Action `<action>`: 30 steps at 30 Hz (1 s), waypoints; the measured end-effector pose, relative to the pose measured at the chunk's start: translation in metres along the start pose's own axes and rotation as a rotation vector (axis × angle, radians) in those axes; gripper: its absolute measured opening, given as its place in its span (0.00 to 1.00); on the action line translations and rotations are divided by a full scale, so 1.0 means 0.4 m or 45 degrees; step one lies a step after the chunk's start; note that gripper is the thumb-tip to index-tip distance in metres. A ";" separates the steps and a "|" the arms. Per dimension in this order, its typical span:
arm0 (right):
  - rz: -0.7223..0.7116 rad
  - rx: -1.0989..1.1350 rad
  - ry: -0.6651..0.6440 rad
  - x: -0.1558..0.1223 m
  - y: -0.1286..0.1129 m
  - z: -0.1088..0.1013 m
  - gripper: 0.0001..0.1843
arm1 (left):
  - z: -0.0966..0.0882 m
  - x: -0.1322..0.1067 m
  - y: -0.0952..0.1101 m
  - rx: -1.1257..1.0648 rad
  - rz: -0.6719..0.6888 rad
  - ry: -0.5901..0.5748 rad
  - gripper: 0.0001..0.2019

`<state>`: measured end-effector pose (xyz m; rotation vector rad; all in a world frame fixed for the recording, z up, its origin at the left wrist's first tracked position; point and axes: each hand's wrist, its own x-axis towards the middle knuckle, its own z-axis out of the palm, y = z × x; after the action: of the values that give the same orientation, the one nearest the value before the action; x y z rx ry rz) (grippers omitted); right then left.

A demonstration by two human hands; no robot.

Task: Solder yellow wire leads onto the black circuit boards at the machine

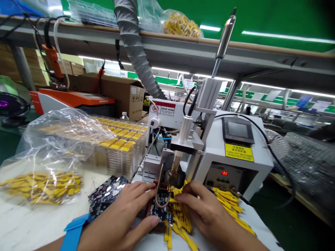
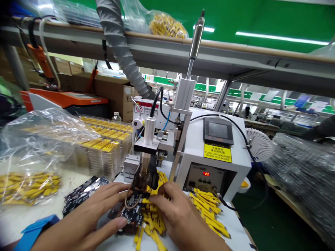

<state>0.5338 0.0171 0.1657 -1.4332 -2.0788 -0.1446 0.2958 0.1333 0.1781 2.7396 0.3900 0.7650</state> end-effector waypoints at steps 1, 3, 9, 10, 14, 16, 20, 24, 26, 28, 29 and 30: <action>0.066 -0.046 -0.028 -0.001 0.006 -0.013 0.22 | 0.000 -0.001 -0.004 0.014 0.009 -0.001 0.22; 0.275 -0.201 -0.069 -0.005 0.024 -0.048 0.25 | 0.000 -0.005 -0.012 0.060 0.029 -0.003 0.22; 0.824 -0.763 -0.359 -0.036 0.077 -0.159 0.13 | 0.002 -0.017 -0.032 0.084 0.067 0.023 0.22; 0.863 -0.792 -0.394 -0.041 0.080 -0.167 0.13 | 0.002 -0.018 -0.034 0.083 0.068 0.035 0.23; 0.930 -0.818 -0.467 -0.048 0.083 -0.164 0.13 | 0.004 -0.020 -0.042 0.122 0.082 0.065 0.24; 0.951 -0.817 -0.494 -0.044 0.084 -0.153 0.11 | 0.007 -0.020 -0.046 0.133 0.078 0.063 0.24; 0.965 -0.810 -0.510 -0.032 0.077 -0.141 0.10 | 0.012 -0.019 -0.053 0.116 0.069 0.048 0.24; 0.940 -0.797 -0.503 -0.019 0.051 -0.142 0.09 | 0.003 -0.014 -0.041 0.066 0.061 0.029 0.23; 0.929 -0.784 -0.502 -0.014 0.038 -0.141 0.08 | -0.007 -0.009 -0.029 0.037 0.060 0.019 0.22; 0.926 -0.764 -0.499 -0.011 0.029 -0.139 0.08 | -0.016 -0.005 -0.017 0.024 0.066 0.008 0.20; 0.926 -0.749 -0.497 -0.010 0.028 -0.139 0.08 | -0.019 -0.003 -0.013 0.024 0.068 0.006 0.19; 0.925 -0.732 -0.495 -0.010 0.029 -0.139 0.09 | -0.022 -0.001 -0.009 0.023 0.069 0.006 0.19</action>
<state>0.5678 -0.0043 0.2061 -2.6573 -1.7093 -0.1837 0.2900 0.1383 0.1838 2.7759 0.3259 0.7858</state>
